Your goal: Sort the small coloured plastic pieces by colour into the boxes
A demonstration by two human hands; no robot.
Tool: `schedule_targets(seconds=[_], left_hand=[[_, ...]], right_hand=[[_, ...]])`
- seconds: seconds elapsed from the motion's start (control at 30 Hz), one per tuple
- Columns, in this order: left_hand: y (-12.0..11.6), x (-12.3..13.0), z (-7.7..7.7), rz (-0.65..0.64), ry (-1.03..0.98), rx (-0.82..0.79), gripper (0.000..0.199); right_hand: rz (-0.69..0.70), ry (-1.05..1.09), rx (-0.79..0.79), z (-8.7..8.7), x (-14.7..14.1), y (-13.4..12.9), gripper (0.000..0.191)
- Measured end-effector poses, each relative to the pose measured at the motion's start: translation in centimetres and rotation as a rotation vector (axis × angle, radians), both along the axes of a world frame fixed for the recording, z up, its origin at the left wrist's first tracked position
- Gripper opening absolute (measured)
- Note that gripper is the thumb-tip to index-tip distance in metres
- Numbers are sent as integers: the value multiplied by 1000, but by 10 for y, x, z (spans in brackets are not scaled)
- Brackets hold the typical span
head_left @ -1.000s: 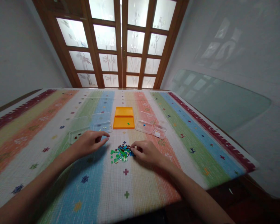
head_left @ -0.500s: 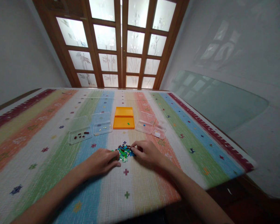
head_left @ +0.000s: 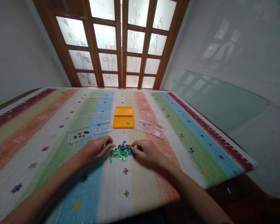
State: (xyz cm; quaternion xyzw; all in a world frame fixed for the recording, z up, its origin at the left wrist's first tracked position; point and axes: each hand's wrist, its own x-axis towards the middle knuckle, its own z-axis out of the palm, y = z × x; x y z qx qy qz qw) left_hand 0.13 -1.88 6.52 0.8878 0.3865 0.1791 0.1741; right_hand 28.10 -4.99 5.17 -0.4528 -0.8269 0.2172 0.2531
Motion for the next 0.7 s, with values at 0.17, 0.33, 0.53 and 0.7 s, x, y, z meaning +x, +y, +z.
schedule_targets(seconds=[0.17, 0.33, 0.53, 0.7], left_hand=[[35, -24, 10, 244, 21, 164, 32], [64, -37, 9, 378, 30, 238, 27], [76, -35, 3, 360, 88, 181, 18], [73, -32, 3, 391, 81, 149, 26]], right_hand=[[2, -11, -24, 2, 0, -1, 18], [8, -8, -9, 0, 1, 0, 18], [12, -3, -8, 0, 1, 1, 17], [19, -8, 5, -1, 1, 1, 17]])
